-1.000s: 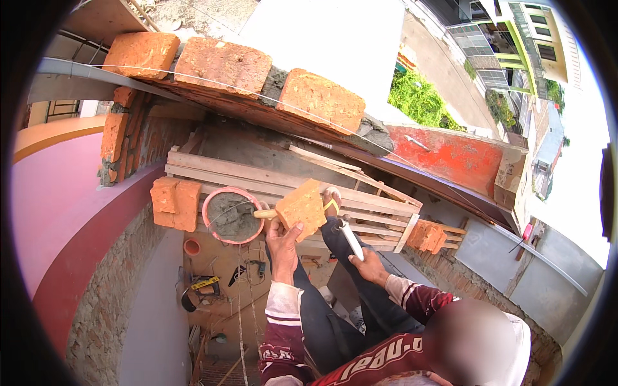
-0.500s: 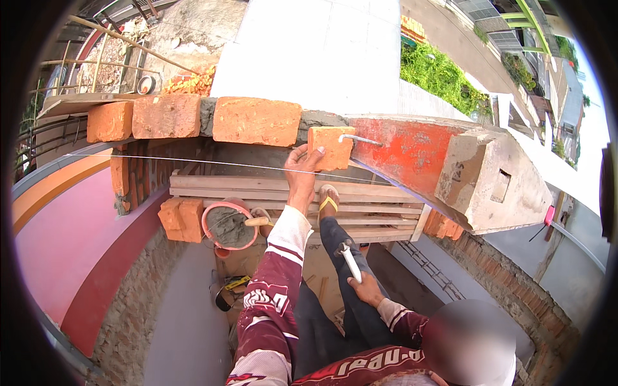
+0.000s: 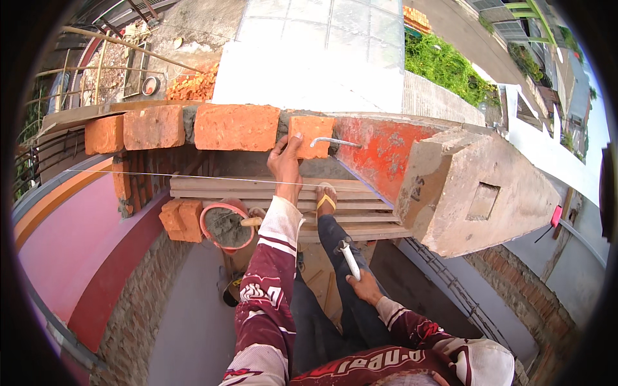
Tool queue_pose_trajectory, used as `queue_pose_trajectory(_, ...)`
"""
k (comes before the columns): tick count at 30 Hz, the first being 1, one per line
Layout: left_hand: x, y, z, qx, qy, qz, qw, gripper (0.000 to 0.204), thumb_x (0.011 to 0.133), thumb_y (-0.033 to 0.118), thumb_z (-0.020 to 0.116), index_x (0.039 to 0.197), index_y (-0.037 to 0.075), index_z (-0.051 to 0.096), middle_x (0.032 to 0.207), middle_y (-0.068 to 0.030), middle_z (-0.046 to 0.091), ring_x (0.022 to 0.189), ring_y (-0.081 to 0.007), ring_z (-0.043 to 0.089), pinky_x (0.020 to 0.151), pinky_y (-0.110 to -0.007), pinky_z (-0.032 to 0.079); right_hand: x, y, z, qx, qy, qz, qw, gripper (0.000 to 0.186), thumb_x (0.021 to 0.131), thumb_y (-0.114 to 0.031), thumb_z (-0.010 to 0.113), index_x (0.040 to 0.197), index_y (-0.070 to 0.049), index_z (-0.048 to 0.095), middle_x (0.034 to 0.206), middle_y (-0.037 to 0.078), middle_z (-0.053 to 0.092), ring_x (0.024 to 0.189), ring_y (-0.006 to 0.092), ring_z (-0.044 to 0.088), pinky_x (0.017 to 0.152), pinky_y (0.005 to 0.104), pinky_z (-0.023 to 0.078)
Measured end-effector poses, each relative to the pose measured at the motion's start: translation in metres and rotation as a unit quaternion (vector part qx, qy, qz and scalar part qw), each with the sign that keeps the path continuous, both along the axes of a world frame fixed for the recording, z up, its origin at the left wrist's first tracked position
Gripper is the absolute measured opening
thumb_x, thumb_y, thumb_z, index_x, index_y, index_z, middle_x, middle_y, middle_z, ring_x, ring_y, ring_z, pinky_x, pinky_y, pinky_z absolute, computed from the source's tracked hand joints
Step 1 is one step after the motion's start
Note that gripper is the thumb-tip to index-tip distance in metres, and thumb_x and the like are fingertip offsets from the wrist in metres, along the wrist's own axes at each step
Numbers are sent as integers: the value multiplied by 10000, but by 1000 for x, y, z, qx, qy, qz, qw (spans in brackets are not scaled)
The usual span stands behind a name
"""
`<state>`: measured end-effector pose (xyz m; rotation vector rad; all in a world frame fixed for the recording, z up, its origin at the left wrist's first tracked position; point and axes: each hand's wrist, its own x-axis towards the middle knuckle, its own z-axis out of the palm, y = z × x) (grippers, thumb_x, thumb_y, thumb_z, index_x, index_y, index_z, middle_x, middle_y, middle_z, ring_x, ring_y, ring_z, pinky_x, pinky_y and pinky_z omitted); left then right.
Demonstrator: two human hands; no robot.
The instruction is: The person scoops mortar from a bucket with a trowel and applies it to a brick wall. They place bricks onto the mortar bed, align them, and tap them into position. The person repeats this process to extend the wall.
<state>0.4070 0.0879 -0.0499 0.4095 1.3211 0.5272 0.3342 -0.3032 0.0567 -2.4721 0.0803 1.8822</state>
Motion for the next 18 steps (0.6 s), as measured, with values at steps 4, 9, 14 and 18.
queue_pose_trajectory(4,10,-9,1,11,60,59,996,565,834,137,863,1264,-61,555,1108,-125,683,975,-181,666,825,-296,532,7,0,1,21,-5,18,1000,556,922,-488,657,1051,53,642,1051,324,689,1041,473,666,883,520,507)
queue_pose_trajectory(9,1,-31,-5,-5,-19,166,986,526,871,63,819,1271,-107,523,1173,-166,654,1054,-220,660,920,-321,549,12,0,0,20,2,18,1000,529,924,-470,664,1033,48,641,1027,312,692,1022,466,670,864,513,508)
queue_pose_trajectory(14,-10,-23,-13,-11,-59,121,991,426,898,16,773,1234,-119,550,1159,-166,658,1021,-234,684,898,-366,603,11,-3,-2,5,8,4,1000,519,931,-463,658,1032,46,639,1028,308,692,1028,465,668,868,514,504)
queue_pose_trajectory(18,-8,-14,-9,-1,-52,97,994,375,901,49,781,1184,-107,591,1112,-151,684,982,-239,709,879,-374,613,12,7,5,27,-18,20,999,506,952,-454,636,1046,43,629,1018,303,693,1014,470,668,855,516,506)
